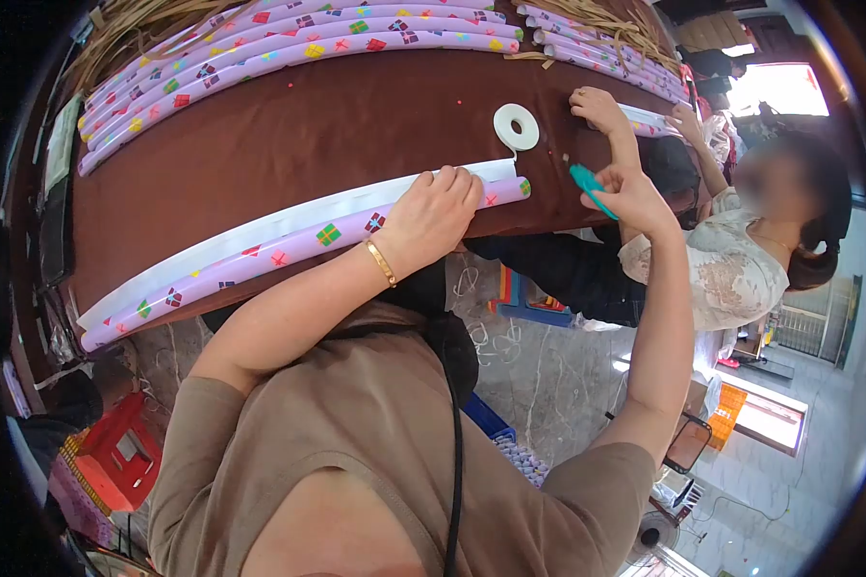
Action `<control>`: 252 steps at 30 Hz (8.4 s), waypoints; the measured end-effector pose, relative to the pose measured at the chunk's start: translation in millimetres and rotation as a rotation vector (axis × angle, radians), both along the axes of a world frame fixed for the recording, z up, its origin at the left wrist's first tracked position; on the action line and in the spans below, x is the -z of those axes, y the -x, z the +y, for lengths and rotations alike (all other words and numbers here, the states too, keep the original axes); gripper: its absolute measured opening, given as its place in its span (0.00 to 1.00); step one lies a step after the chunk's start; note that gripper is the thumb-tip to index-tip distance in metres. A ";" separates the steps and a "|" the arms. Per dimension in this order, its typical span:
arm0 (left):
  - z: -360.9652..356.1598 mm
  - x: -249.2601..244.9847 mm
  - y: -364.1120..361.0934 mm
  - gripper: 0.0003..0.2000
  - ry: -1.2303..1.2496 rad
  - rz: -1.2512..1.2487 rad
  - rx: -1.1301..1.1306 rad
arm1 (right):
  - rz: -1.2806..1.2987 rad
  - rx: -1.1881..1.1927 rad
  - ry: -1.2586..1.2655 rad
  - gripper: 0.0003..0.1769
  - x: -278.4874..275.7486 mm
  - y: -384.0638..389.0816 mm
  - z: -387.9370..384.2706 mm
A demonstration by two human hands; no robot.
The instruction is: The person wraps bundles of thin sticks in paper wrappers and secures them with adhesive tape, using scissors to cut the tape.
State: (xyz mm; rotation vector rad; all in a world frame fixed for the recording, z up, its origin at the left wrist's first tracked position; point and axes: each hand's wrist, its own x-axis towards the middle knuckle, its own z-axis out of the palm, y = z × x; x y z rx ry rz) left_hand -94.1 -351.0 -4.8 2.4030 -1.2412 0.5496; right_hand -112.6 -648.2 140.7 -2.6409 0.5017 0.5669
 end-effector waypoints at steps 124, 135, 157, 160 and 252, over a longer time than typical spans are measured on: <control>277.6 -27.3 36.1 0.24 0.074 0.264 -0.413 | -0.514 -0.189 0.034 0.18 123.5 11.1 4.9; 278.4 -29.6 35.0 0.28 0.082 0.173 -0.504 | -0.648 -0.124 0.197 0.20 135.2 6.8 10.4; 267.8 -26.4 21.6 0.26 0.010 0.270 -0.437 | -0.715 -0.139 0.357 0.21 143.2 2.8 12.4; 267.2 -27.7 20.7 0.27 0.007 0.284 -0.438 | -0.704 -0.129 0.346 0.20 143.2 1.4 9.9; 321.1 -17.7 34.2 0.09 0.165 0.080 -0.539 | -0.814 0.227 0.137 0.16 70.2 -21.7 41.5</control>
